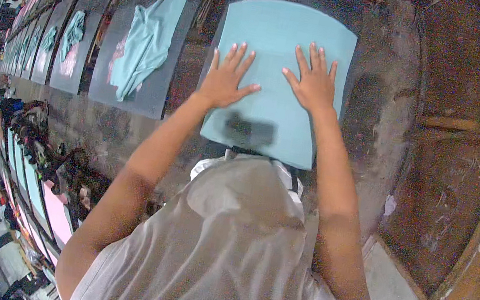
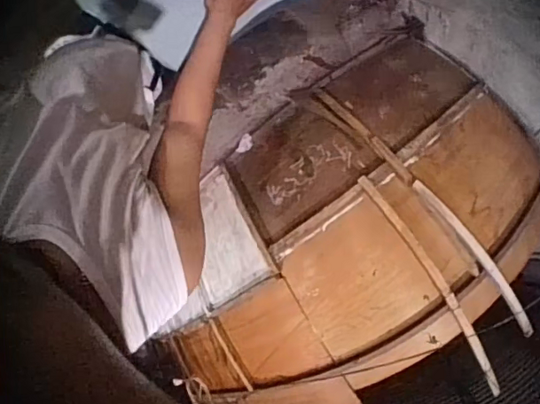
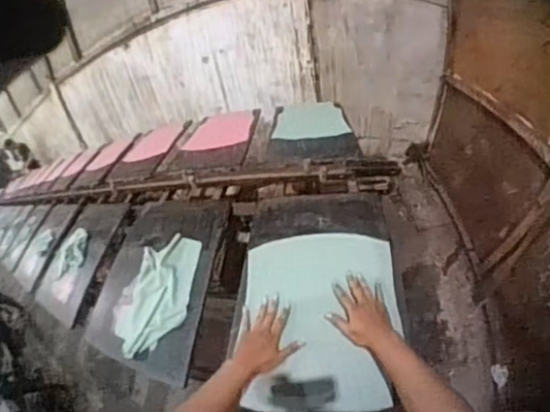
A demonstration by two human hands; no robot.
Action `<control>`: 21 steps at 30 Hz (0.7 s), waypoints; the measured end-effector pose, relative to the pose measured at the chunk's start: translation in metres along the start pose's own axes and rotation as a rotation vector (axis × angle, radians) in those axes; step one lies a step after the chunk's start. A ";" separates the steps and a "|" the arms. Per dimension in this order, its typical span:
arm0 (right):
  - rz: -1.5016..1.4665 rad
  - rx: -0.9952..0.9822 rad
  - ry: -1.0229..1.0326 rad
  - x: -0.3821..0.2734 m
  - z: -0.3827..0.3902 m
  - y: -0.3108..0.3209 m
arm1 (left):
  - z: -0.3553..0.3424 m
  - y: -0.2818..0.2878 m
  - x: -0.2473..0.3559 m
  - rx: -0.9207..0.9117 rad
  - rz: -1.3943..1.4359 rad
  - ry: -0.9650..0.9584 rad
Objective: Placing and aligning fabric pieces onto screen printing boards.
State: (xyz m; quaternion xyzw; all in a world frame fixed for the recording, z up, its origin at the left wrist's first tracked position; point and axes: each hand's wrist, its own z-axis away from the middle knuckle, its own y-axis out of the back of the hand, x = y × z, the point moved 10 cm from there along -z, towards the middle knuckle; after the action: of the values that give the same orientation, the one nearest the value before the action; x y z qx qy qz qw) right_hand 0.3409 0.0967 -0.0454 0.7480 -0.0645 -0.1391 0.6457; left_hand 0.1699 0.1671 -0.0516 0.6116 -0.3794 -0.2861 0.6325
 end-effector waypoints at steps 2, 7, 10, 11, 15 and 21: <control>0.001 0.030 -0.009 0.002 -0.001 0.002 | -0.003 -0.003 -0.018 -0.004 -0.032 0.032; -0.003 0.025 -0.016 0.000 -0.003 -0.007 | -0.018 0.003 -0.072 0.080 -0.037 0.195; -0.009 0.037 -0.042 0.004 -0.007 -0.009 | -0.007 0.020 -0.080 0.122 0.001 0.201; 0.001 0.048 -0.076 0.010 -0.007 -0.008 | -0.001 0.033 -0.074 0.152 0.010 0.159; 0.095 0.045 -0.239 0.041 -0.014 -0.008 | 0.057 0.080 -0.066 0.188 0.280 0.040; -0.116 0.191 -0.219 0.020 -0.008 0.025 | 0.142 0.104 -0.182 0.304 0.521 0.424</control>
State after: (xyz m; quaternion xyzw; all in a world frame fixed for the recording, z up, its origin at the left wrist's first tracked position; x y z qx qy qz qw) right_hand 0.3641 0.0949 -0.0219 0.7888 -0.1041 -0.2500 0.5517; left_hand -0.0586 0.2475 0.0231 0.6271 -0.4210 0.0773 0.6508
